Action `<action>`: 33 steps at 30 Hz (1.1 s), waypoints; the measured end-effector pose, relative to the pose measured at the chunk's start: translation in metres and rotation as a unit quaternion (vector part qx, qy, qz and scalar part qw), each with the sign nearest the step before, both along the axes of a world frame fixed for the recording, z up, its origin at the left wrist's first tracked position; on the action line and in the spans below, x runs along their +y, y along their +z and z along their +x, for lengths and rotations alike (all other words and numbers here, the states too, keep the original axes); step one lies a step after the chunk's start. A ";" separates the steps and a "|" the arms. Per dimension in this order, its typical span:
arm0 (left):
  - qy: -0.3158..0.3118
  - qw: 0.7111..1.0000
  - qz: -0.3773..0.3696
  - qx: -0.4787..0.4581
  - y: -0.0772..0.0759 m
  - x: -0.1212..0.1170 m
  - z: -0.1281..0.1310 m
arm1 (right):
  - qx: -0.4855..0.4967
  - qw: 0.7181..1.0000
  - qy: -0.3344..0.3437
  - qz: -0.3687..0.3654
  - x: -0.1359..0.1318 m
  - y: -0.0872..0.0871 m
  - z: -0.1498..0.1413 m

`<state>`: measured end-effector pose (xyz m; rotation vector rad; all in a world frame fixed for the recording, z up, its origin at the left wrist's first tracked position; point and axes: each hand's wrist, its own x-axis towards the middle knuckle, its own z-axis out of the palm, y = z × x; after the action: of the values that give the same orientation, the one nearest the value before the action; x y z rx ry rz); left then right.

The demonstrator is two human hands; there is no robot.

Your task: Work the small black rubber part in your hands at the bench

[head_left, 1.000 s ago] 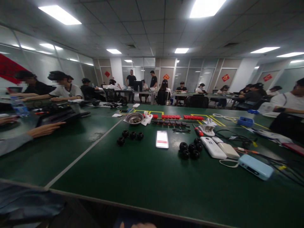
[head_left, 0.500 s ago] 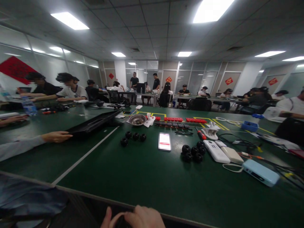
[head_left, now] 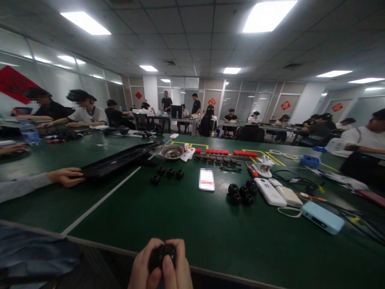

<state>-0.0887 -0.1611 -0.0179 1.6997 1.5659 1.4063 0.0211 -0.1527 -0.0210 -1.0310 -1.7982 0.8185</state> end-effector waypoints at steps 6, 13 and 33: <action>-0.059 0.997 -0.043 0.004 0.022 0.010 -0.008 | -0.083 0.992 0.088 -0.020 0.022 0.032 0.018; 0.009 0.989 -0.129 -0.078 0.011 0.027 -0.018 | -0.217 0.958 0.128 0.135 0.046 0.055 0.012; -0.051 0.914 -0.240 0.322 0.030 0.086 -0.071 | -0.299 0.947 -0.073 0.091 0.218 0.045 -0.060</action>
<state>-0.1592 -0.0755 0.0117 1.9715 1.9029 0.3375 -0.0388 0.0655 0.0244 -1.3658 -2.2099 0.2436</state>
